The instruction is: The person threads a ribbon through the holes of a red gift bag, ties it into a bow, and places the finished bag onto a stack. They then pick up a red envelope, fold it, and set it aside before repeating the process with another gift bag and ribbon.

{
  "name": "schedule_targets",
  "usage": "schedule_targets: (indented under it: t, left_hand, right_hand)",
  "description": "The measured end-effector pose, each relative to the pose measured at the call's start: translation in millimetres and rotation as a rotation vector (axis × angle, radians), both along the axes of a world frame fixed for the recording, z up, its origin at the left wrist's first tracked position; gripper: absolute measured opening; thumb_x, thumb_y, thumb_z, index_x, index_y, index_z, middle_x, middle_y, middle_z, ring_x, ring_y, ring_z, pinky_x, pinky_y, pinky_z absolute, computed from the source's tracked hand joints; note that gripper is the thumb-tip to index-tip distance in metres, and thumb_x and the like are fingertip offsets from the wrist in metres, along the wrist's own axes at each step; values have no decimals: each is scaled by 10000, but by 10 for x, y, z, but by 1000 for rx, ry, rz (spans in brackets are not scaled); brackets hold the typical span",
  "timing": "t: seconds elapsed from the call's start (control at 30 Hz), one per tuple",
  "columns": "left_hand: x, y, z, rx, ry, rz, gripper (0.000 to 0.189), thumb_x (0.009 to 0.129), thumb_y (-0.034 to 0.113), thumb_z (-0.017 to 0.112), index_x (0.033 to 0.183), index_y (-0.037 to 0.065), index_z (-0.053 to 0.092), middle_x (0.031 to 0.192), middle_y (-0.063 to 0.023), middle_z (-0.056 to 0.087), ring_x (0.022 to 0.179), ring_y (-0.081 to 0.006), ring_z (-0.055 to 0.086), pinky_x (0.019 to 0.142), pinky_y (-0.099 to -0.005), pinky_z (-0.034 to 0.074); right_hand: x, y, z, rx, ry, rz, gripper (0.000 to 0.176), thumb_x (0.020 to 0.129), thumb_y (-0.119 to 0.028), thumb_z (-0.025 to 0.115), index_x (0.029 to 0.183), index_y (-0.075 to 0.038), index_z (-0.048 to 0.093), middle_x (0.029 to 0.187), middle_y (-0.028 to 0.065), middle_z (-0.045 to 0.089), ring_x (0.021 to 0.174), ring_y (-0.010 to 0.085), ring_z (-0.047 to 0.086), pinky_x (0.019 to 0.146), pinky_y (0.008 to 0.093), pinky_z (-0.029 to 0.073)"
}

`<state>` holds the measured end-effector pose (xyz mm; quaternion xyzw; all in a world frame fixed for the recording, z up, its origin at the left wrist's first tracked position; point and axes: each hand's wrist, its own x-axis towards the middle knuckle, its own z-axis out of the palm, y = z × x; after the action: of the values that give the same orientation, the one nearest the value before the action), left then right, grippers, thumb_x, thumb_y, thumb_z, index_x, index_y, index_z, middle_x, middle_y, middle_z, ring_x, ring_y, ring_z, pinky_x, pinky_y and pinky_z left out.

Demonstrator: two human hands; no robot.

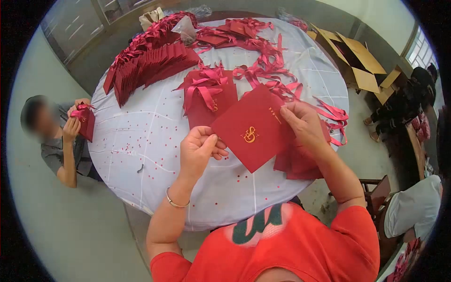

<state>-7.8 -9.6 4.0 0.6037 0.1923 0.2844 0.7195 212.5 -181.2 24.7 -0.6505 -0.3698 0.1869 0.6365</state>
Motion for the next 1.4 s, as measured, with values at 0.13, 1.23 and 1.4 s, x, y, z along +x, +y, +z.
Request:
schedule_targets:
  t: [0.13, 1.23, 1.4]
  left_hand:
    - [10, 25, 13, -72, 20, 2, 129, 941, 51, 522, 1044, -19, 487, 811, -151, 665, 638, -195, 680, 536, -272, 548]
    - [-247, 340, 194, 215, 414, -565, 219, 824, 2, 668, 1023, 26, 581, 670, 107, 475, 601, 10, 381, 503, -191, 302]
    - [-163, 142, 116, 487, 592, -372, 220, 833, 112, 702, 721, 21, 536, 589, 53, 457, 553, -16, 362, 468, -227, 307]
  right_hand:
    - [18, -13, -93, -31, 52, 65, 159, 943, -136, 610, 934, 17, 652, 799, -35, 618, 714, 19, 523, 617, 184, 424]
    - [-906, -291, -212, 265, -1381, 855, 280, 749, -199, 570, 945, -7, 625, 1026, 112, 574, 950, 229, 580, 761, 324, 501]
    - [-864, -209, -246, 286, -1232, 921, 245, 773, -185, 639, 949, -14, 625, 1013, 107, 575, 917, 253, 587, 733, 342, 508]
